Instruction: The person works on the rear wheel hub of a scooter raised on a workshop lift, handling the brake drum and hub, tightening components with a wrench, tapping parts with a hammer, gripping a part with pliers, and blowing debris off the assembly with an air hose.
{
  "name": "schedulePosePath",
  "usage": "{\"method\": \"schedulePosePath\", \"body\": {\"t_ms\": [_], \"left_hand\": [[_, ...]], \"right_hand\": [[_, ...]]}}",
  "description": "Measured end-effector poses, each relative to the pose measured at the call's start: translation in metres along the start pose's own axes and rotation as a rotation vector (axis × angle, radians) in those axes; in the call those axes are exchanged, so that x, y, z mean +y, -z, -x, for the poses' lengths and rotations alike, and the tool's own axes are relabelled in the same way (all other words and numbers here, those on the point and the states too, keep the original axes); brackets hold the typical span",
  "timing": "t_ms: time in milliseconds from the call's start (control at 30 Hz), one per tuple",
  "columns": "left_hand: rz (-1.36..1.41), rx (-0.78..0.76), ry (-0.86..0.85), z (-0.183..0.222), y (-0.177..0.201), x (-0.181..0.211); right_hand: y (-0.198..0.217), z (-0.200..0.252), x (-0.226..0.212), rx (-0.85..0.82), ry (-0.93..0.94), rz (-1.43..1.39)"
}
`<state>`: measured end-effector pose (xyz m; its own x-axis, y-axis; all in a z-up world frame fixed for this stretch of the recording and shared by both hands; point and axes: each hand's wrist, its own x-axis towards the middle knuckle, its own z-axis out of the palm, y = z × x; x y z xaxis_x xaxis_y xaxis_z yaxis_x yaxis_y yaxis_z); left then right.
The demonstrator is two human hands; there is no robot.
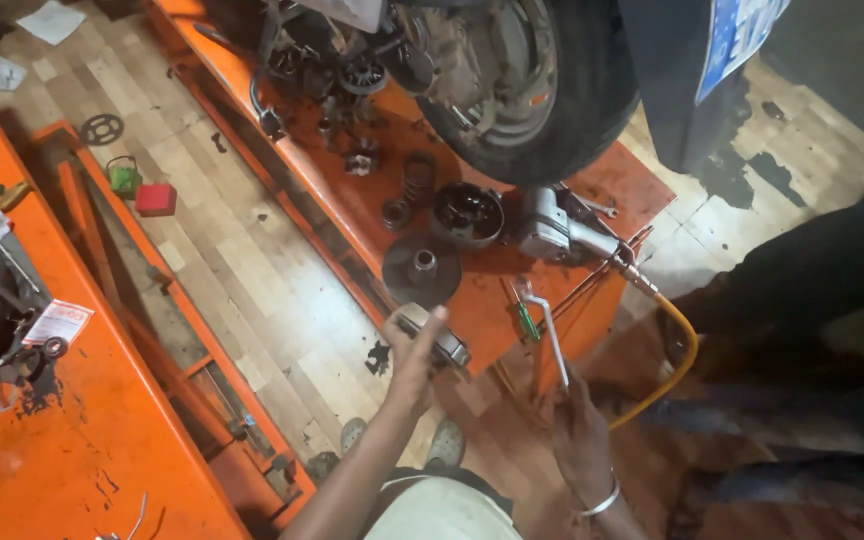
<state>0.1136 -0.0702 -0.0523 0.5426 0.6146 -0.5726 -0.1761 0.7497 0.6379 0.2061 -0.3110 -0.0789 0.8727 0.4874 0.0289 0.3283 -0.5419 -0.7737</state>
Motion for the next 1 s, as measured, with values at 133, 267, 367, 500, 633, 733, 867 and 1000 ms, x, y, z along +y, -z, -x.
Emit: {"method": "schedulePosePath", "body": {"t_ms": [133,267,367,500,633,733,867,1000], "left_hand": [[-0.22,-0.105,-0.247,-0.004,0.003,0.002],[-0.89,0.029,-0.58,0.014,-0.004,0.018],[-1.078,-0.02,-0.764,0.021,-0.008,0.025],[-1.181,-0.006,-0.79,0.021,-0.009,0.025],[-1.265,0.011,-1.019,0.011,-0.003,0.014],[-1.313,-0.051,-0.985,0.01,-0.007,0.019],[-1.337,-0.076,-1.037,0.01,-0.011,0.023],[-1.302,-0.04,-1.141,0.009,-0.016,0.027]], "right_hand": [[-0.001,0.012,-0.005,-0.155,-0.175,0.189],[0.004,0.021,-0.038,-0.048,0.099,0.087],[0.004,0.012,-0.057,-0.019,0.242,0.192],[0.001,0.008,-0.051,0.009,0.363,0.254],[0.003,0.005,-0.029,0.106,0.449,0.123],[0.013,-0.011,-0.048,-0.184,0.175,0.444],[0.02,-0.003,-0.062,0.124,0.395,0.275],[0.022,0.001,-0.059,0.14,0.452,0.13]]}}
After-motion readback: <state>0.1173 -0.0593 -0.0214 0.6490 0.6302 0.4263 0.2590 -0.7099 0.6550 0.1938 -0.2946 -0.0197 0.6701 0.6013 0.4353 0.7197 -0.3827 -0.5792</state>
